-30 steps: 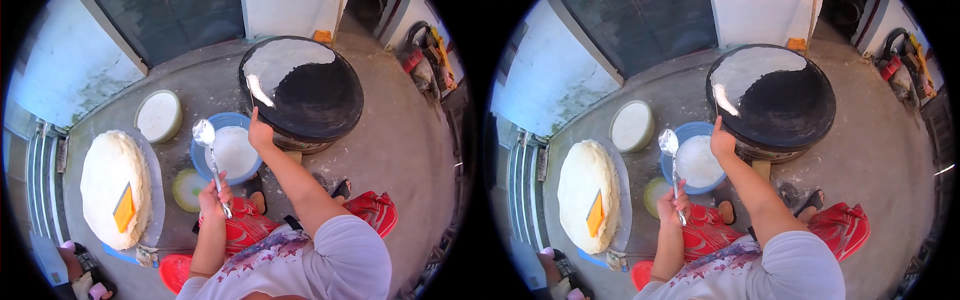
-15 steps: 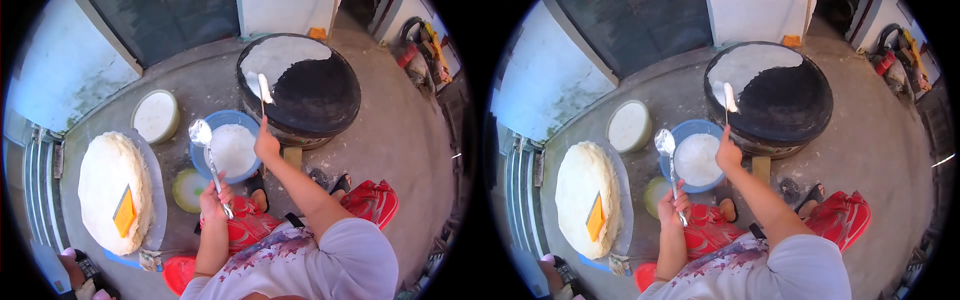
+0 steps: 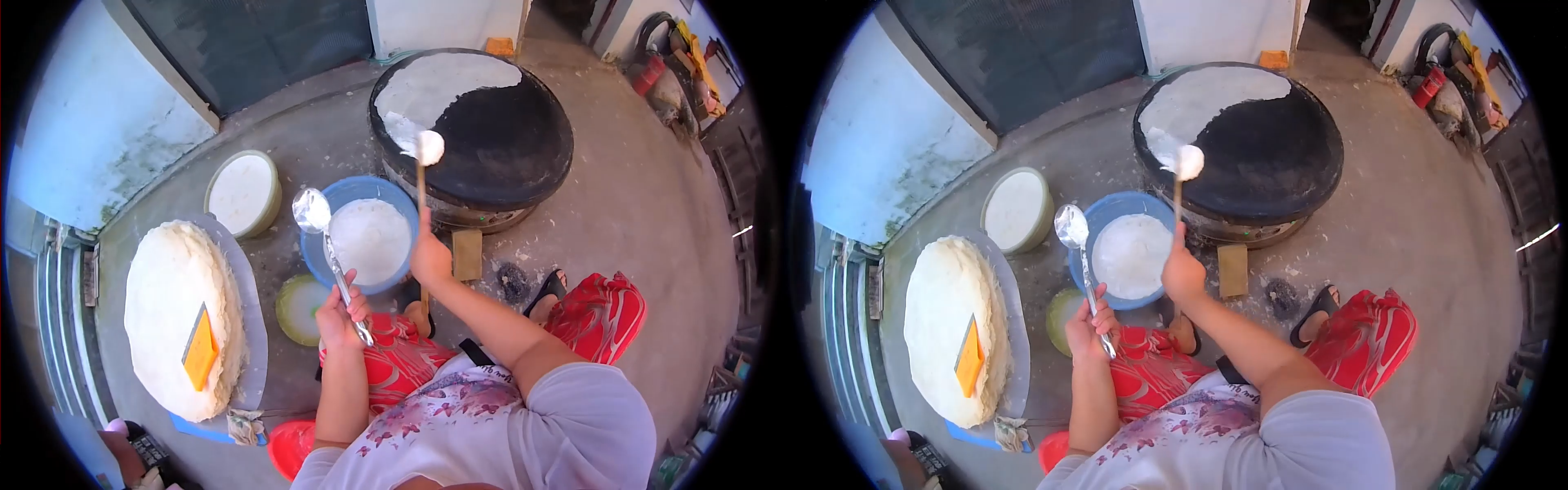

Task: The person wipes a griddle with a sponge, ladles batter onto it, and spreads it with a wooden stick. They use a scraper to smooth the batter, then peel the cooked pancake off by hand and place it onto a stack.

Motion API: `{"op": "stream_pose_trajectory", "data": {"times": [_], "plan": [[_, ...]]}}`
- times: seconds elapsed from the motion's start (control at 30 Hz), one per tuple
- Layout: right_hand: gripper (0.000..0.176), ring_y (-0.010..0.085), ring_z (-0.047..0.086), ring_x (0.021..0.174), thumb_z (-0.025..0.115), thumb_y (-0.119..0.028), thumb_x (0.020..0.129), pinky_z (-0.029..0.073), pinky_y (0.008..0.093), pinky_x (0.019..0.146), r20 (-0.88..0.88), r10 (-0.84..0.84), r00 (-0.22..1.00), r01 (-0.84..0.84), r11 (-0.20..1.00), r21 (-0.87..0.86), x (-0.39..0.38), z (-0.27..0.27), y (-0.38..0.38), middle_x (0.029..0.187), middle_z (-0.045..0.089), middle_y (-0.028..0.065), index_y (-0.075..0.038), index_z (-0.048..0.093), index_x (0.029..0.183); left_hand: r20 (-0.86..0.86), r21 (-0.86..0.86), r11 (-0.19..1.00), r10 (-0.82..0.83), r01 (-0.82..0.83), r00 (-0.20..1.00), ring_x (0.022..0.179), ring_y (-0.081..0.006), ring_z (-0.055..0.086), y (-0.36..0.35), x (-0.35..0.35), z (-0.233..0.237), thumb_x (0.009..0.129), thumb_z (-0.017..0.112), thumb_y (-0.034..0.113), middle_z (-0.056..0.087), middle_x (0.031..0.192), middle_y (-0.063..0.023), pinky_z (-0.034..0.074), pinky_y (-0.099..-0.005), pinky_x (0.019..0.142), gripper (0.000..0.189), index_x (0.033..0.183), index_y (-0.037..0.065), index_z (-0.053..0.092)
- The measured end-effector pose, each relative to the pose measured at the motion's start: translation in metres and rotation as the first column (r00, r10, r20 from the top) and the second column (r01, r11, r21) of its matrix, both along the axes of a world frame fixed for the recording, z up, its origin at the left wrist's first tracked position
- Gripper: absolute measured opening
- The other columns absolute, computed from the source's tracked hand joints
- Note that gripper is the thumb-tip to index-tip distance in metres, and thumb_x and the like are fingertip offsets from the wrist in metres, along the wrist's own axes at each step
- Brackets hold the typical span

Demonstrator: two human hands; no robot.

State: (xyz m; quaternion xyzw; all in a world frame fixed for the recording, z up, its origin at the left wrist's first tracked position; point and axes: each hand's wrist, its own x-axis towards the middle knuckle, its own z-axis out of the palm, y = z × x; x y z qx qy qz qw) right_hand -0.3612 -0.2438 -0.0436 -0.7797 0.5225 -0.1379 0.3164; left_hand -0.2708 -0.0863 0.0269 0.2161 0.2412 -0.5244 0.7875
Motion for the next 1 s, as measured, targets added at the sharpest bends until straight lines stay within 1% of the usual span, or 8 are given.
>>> {"op": "stream_pose_trajectory", "data": {"times": [0.03, 0.13, 0.33, 0.47, 0.57, 0.73, 0.8, 1.0], "plan": [[0.070, 0.0360, 0.060, 0.074, 0.040, -0.008, 0.079, 0.047, 0.0442, 0.066, -0.119, 0.108, 0.987, -0.113, 0.993, -0.036, 0.009, -0.009, -0.006, 0.085, 0.059, 0.0225, -0.009, 0.004, 0.138, 0.022, 0.004, 1.000, -0.001, 0.001, 1.000, 0.047, -0.0107, 0.037, -0.001, 0.000, 0.001, 0.091, 0.032, 0.019, 0.044, 0.068, -0.0063, 0.031, -0.0213, 0.037, 0.034, 0.112, -0.005, 0.045], [0.070, 0.0364, 0.060, 0.075, 0.040, -0.009, 0.079, 0.047, 0.0439, 0.066, -0.154, 0.019, 0.988, -0.039, 0.991, -0.130, 0.029, -0.024, -0.030, 0.086, 0.058, 0.0226, -0.010, 0.004, 0.138, 0.037, 0.002, 1.000, -0.016, 0.016, 0.999, 0.047, -0.0106, 0.037, -0.004, -0.001, 0.004, 0.091, 0.032, 0.019, 0.044, 0.068, -0.0062, 0.031, -0.0216, 0.037, 0.034, 0.111, -0.005, 0.045], [0.069, 0.0373, 0.059, 0.074, 0.040, -0.012, 0.081, 0.047, 0.0453, 0.065, -0.116, -0.051, 0.992, 0.055, 0.998, 0.035, -0.023, 0.003, -0.009, 0.085, 0.058, 0.0236, -0.009, 0.003, 0.139, -0.004, -0.061, 0.998, -0.027, 0.027, 1.000, 0.048, -0.0116, 0.037, -0.002, 0.005, -0.004, 0.091, 0.031, 0.020, 0.045, 0.070, -0.0073, 0.032, -0.0227, 0.039, 0.035, 0.111, -0.005, 0.045], [0.065, 0.0358, 0.059, 0.080, 0.037, -0.010, 0.083, 0.047, 0.0433, 0.069, -0.157, 0.134, 0.978, -0.142, 0.989, -0.045, -0.009, -0.012, -0.019, 0.096, 0.056, 0.0249, -0.006, 0.001, 0.138, 0.018, -0.071, 0.997, -0.023, 0.024, 1.000, 0.049, -0.0123, 0.037, -0.003, 0.002, -0.006, 0.092, 0.031, 0.022, 0.045, 0.071, -0.0080, 0.033, -0.0233, 0.040, 0.036, 0.111, -0.005, 0.045], [0.065, 0.0355, 0.059, 0.081, 0.036, -0.010, 0.084, 0.048, 0.0424, 0.069, -0.163, -0.046, 0.986, 0.046, 0.999, -0.001, -0.029, -0.009, -0.031, 0.095, 0.056, 0.0249, -0.007, 0.001, 0.138, 0.023, -0.047, 0.997, -0.058, 0.059, 0.998, 0.049, -0.0120, 0.037, -0.004, 0.002, -0.002, 0.092, 0.030, 0.021, 0.045, 0.071, -0.0081, 0.032, -0.0231, 0.040, 0.035, 0.111, -0.005, 0.044], [0.072, 0.0346, 0.059, 0.071, 0.043, -0.005, 0.077, 0.047, 0.0414, 0.062, -0.163, -0.089, 0.983, 0.098, 0.994, 0.048, -0.051, 0.004, -0.003, 0.084, 0.057, 0.0219, -0.007, 0.004, 0.139, 0.023, -0.050, 0.998, -0.041, 0.042, 0.999, 0.049, -0.0118, 0.037, -0.006, 0.001, -0.004, 0.092, 0.030, 0.021, 0.045, 0.071, -0.0081, 0.032, -0.0229, 0.039, 0.035, 0.110, -0.006, 0.044], [0.071, 0.0345, 0.059, 0.069, 0.041, -0.005, 0.078, 0.047, 0.0420, 0.063, -0.217, 0.119, 0.969, -0.158, 0.973, -0.170, -0.043, -0.019, -0.008, 0.085, 0.057, 0.0222, -0.007, 0.004, 0.139, 0.043, -0.026, 0.999, -0.026, 0.027, 0.999, 0.049, -0.0118, 0.037, -0.008, 0.000, -0.003, 0.092, 0.030, 0.020, 0.045, 0.071, -0.0081, 0.032, -0.0229, 0.039, 0.035, 0.110, -0.005, 0.044], [0.073, 0.0365, 0.060, 0.071, 0.039, -0.005, 0.080, 0.047, 0.0443, 0.063, -0.222, -0.051, 0.974, 0.057, 0.998, 0.020, -0.094, 0.008, -0.025, 0.095, 0.056, 0.0250, -0.012, -0.004, 0.139, 0.042, -0.043, 0.996, -0.075, 0.077, 0.996, 0.048, -0.0116, 0.037, -0.012, 0.001, -0.005, 0.092, 0.030, 0.020, 0.045, 0.071, -0.0072, 0.032, -0.0226, 0.039, 0.034, 0.109, -0.006, 0.044]]}}
